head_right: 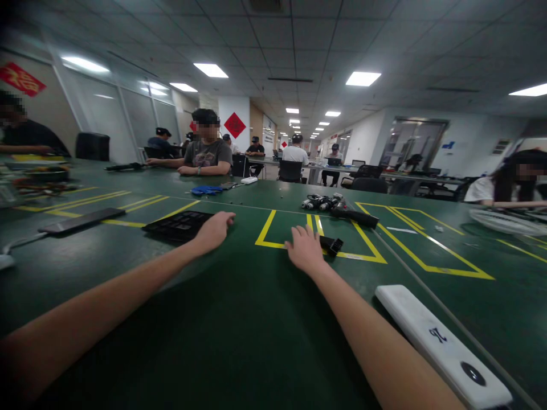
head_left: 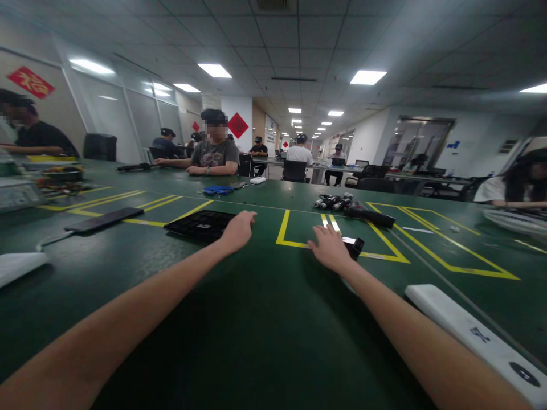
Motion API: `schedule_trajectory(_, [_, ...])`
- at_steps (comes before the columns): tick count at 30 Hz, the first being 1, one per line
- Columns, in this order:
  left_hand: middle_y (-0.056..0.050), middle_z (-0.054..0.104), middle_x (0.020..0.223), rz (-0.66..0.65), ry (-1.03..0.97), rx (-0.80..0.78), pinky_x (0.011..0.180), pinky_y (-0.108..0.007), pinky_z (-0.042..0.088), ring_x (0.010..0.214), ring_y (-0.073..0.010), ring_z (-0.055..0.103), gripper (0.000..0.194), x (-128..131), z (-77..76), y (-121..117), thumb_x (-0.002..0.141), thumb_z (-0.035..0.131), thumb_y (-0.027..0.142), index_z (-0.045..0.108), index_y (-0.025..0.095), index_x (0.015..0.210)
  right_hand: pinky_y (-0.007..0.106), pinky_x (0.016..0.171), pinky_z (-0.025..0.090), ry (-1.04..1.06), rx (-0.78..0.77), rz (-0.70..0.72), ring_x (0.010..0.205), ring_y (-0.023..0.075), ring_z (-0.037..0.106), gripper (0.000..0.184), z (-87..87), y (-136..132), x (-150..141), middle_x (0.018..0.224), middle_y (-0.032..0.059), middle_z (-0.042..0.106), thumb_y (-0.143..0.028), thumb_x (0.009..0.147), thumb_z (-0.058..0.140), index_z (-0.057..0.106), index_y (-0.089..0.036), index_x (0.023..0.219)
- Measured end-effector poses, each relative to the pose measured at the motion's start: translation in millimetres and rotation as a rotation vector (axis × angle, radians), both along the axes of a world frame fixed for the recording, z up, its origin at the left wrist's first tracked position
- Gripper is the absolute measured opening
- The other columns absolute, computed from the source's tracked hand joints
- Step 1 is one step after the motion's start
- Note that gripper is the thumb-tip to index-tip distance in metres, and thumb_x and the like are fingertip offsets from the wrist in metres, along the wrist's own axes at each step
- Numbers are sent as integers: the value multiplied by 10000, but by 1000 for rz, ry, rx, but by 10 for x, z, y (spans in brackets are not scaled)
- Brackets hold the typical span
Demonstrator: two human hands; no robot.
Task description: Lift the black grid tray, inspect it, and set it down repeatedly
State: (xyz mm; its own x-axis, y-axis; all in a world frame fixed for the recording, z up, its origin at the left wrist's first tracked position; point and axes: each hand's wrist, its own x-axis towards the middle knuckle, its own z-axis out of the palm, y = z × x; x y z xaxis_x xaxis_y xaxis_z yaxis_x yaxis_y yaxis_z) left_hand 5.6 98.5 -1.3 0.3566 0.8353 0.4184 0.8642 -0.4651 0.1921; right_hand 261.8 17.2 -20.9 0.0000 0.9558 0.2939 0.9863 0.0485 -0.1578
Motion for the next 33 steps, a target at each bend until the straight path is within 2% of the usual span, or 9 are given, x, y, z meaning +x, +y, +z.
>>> schedule_trajectory(6, [-92, 548, 1276, -239, 91, -143, 1014, -283, 328, 1195, -185, 477, 440, 349, -324, -92, 790, 355, 71, 561, 135, 1173, 576, 1033, 229, 12, -127, 297, 1311, 320, 284, 571, -168, -137, -439, 1417, 122, 365, -499, 871, 283, 401, -150, 1308])
schedule_trajectory(11, [-149, 467, 1344, -267, 98, -143, 1056, -361, 260, 1268, -234, 388, 409, 330, -274, -106, 871, 372, 257, 519, 100, 1219, 585, 1022, 240, 3, -129, 323, 1297, 322, 314, 571, -156, -146, -452, 1410, 124, 376, -507, 878, 248, 430, -153, 1287])
schedule_trajectory(14, [-135, 312, 1446, -331, 96, -66, 1096, -447, 99, 1355, -262, 195, 506, 336, -204, -386, 880, 392, 400, 429, 130, 1306, 552, 1042, 223, -20, -72, 240, 1316, 302, 279, 558, -22, -103, -287, 1424, 103, 359, -496, 882, 247, 419, -166, 1298])
schedule_trajectory(16, [-109, 259, 1472, -464, 149, -81, 1091, -485, 47, 1368, -272, 137, 569, 352, -181, -652, 875, 380, 487, 367, 179, 1354, 540, 1056, 182, -37, -7, 116, 1326, 310, 240, 539, 64, -72, -84, 1435, 119, 333, -442, 888, 263, 392, -135, 1312])
schedule_trajectory(19, [-88, 211, 1487, -682, 252, -255, 1086, -500, 71, 1363, -280, 158, 618, 384, -166, -992, 870, 351, 552, 286, 236, 1396, 594, 1026, 147, -52, 51, -109, 1300, 372, 236, 524, 98, -35, 284, 1405, 175, 351, -390, 886, 263, 403, -81, 1285])
schedule_trajectory(21, [-99, 192, 1489, -732, 282, -353, 1086, -490, 100, 1359, -282, 173, 636, 400, -153, -1111, 872, 332, 564, 265, 224, 1406, 640, 980, 170, -55, 29, -221, 1250, 403, 300, 511, 47, -22, 490, 1335, 201, 427, -402, 878, 271, 465, -79, 1223])
schedule_trajectory(25, [-111, 200, 1485, -730, 251, -376, 1084, -496, 104, 1358, -286, 176, 638, 399, -134, -1154, 873, 334, 562, 284, 204, 1399, 546, 883, 356, -47, -59, -306, 1089, 361, 474, 461, -97, -18, 663, 1168, 187, 558, -426, 852, 315, 548, -117, 1103])
schedule_trajectory(28, [-88, 265, 1471, -714, 216, -345, 1082, -471, 155, 1344, -265, 230, 557, 380, -153, -1098, 895, 336, 508, 329, 231, 1378, 436, 829, 413, -52, -64, -313, 1052, 330, 493, 451, -149, -20, 646, 1140, 178, 566, -417, 848, 317, 542, -117, 1100])
schedule_trajectory(33, [-131, 308, 1449, -435, 83, -184, 1074, -440, 213, 1333, -277, 253, 393, 370, -188, -752, 877, 420, 206, 489, 149, 1260, 413, 819, 411, -59, -41, -319, 1053, 328, 475, 452, -159, -20, 614, 1145, 175, 558, -413, 854, 306, 528, -120, 1117])
